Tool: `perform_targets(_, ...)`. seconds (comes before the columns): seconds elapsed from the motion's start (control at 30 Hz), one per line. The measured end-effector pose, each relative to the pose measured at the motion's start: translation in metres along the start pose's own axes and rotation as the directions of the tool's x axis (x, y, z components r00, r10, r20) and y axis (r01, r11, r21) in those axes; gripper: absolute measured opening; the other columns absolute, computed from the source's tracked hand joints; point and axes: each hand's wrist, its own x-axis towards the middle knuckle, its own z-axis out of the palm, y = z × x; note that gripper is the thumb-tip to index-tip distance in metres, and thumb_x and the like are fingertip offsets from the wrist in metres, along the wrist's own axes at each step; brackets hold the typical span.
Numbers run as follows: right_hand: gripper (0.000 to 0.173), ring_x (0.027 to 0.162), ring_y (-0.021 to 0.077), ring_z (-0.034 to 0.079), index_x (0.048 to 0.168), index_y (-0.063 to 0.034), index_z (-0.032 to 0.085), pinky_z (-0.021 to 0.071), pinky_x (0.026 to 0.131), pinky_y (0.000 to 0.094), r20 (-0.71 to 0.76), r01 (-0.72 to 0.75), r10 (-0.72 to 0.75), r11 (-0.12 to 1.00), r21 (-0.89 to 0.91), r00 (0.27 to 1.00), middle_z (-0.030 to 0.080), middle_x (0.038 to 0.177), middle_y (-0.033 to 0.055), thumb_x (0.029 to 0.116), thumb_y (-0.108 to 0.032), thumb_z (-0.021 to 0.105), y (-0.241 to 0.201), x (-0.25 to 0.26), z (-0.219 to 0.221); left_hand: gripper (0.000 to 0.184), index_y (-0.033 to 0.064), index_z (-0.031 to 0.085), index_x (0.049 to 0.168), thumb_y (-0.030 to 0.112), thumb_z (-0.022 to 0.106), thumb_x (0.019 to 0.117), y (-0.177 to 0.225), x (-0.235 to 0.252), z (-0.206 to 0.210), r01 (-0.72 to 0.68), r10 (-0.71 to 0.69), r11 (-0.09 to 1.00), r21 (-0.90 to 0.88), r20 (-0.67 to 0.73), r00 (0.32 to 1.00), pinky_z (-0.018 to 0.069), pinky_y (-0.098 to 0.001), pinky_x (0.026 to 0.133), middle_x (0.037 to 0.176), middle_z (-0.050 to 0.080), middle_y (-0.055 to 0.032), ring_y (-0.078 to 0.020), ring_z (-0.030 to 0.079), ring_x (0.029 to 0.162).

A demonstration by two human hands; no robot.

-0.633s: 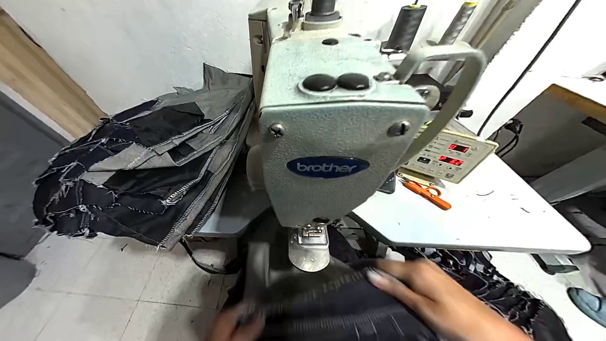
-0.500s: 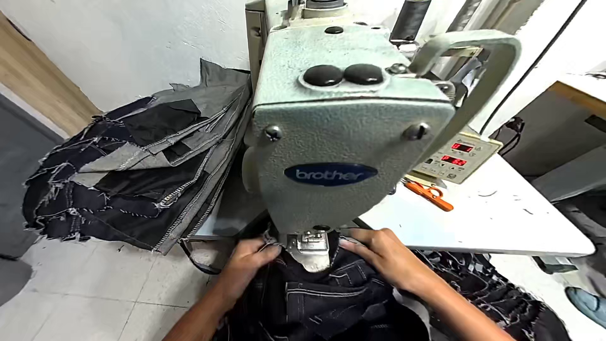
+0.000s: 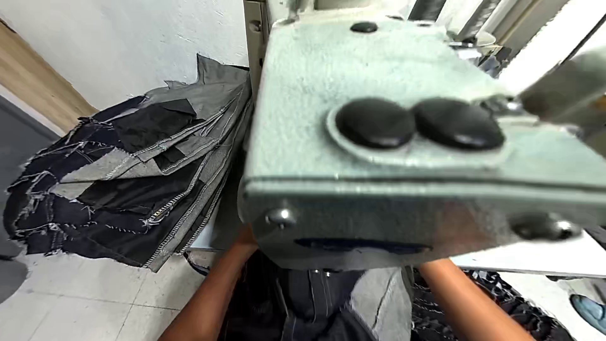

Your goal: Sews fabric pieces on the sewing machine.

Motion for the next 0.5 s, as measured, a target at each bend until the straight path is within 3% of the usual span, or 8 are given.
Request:
perform_targets(0.03, 0.031, 0.062, 0.0344, 0.066, 0.086, 0.0056, 0.069, 0.0521, 0.059, 0.0508, 0.019, -0.009, 0.008, 1.000, 0.015, 1.000, 0.063, 0.067, 0.0196, 0.1017, -0.018, 0.056, -0.005, -0.014, -0.002, 0.031, -0.0114, 0.061, 0.125, 0.011, 0.056, 0.1043, -0.001, -0.022, 0.005, -0.120, 0.121, 0.981, -0.155, -0.003, 0.993, 0.0482, -0.0378, 0.100, 0.119, 0.065, -0.0215, -0.0208, 0.062, 0.108)
perform_targets(0.1, 0.052, 0.052, 0.0244, 0.064, 0.078, -0.0036, 0.067, 0.0492, 0.046, 0.0414, -0.118, 0.155, -0.159, 0.987, -0.045, 0.980, 0.058, 0.056, 0.0109, 0.1055, -0.042, 0.045, 0.004, -0.042, 0.019, 0.016, -0.0008, 0.067, 0.108, 0.006, 0.056, 0.0988, -0.001, -0.061, 0.021, -0.376, 0.332, 0.812, -0.446, -0.177, 0.926, 0.0522, -0.0206, 0.091, 0.097, 0.069, 0.0024, 0.0019, 0.063, 0.094)
perform_targets(0.13, 0.057, 0.049, 0.0208, 0.062, 0.077, -0.0072, 0.065, 0.0466, 0.043, 0.0378, -0.177, 0.209, -0.220, 0.975, -0.075, 0.959, 0.056, 0.053, 0.0079, 0.1068, -0.048, 0.039, 0.007, -0.049, 0.027, 0.014, 0.0104, 0.069, 0.099, 0.005, 0.056, 0.0974, -0.001, -0.070, 0.027, -0.454, 0.381, 0.710, -0.538, -0.249, 0.890, 0.0539, -0.0164, 0.087, 0.091, 0.071, 0.0145, 0.0088, 0.065, 0.091)
perform_targets(0.17, 0.057, 0.050, 0.0205, 0.062, 0.078, -0.0070, 0.066, 0.0466, 0.043, 0.0373, -0.192, 0.217, -0.229, 0.973, -0.080, 0.954, 0.056, 0.054, 0.0077, 0.1069, -0.048, 0.038, 0.008, -0.052, 0.029, 0.017, 0.0167, 0.070, 0.098, 0.006, 0.057, 0.0978, -0.004, -0.074, 0.030, -0.498, 0.414, 0.643, -0.581, -0.283, 0.865, 0.0545, -0.0156, 0.088, 0.091, 0.072, 0.0200, 0.0111, 0.065, 0.091)
perform_targets(0.23, 0.054, 0.053, 0.0269, 0.066, 0.082, -0.0021, 0.071, 0.0492, 0.046, 0.0437, -0.151, 0.168, -0.179, 0.982, -0.084, 0.972, 0.061, 0.057, 0.0124, 0.1045, -0.042, 0.043, 0.007, -0.048, 0.022, 0.014, 0.0126, 0.068, 0.106, 0.006, 0.059, 0.0968, -0.004, -0.073, 0.028, -0.527, 0.423, 0.646, -0.552, -0.317, 0.849, 0.0536, -0.0159, 0.090, 0.096, 0.071, 0.0180, 0.0103, 0.064, 0.095)
perform_targets(0.33, 0.048, 0.060, 0.0343, 0.068, 0.083, 0.0024, 0.071, 0.0508, 0.053, 0.0519, -0.068, 0.072, -0.076, 0.996, -0.052, 0.995, 0.063, 0.063, 0.0171, 0.1018, -0.036, 0.050, 0.005, -0.030, 0.011, 0.019, -0.0050, 0.063, 0.112, 0.003, 0.060, 0.0940, 0.009, -0.071, 0.011, -0.372, 0.263, 0.821, -0.433, -0.291, 0.920, 0.0501, -0.0183, 0.086, 0.096, 0.065, 0.0000, 0.0032, 0.059, 0.091)
perform_targets(0.4, 0.047, 0.050, 0.0250, 0.063, 0.072, -0.0027, 0.066, 0.0459, 0.043, 0.0415, -0.192, 0.123, -0.143, 0.986, -0.114, 0.971, 0.058, 0.055, 0.0106, 0.0989, -0.036, 0.048, 0.006, -0.029, 0.010, 0.022, -0.0088, 0.064, 0.112, 0.004, 0.059, 0.0955, 0.014, -0.070, 0.006, -0.306, 0.217, 0.878, -0.368, -0.264, 0.940, 0.0489, -0.0218, 0.087, 0.099, 0.065, -0.0069, -0.0017, 0.059, 0.092)
perform_targets(0.5, 0.047, 0.047, 0.0189, 0.060, 0.065, -0.0052, 0.062, 0.0423, 0.040, 0.0343, -0.274, 0.149, -0.184, 0.979, -0.141, 0.944, 0.055, 0.052, 0.0081, 0.0983, -0.035, 0.049, 0.002, -0.034, 0.008, 0.021, -0.0079, 0.065, 0.111, 0.006, 0.059, 0.0963, 0.013, -0.074, 0.006, -0.296, 0.215, 0.899, -0.321, -0.265, 0.940, 0.0492, -0.0211, 0.088, 0.099, 0.066, -0.0072, -0.0021, 0.060, 0.094)
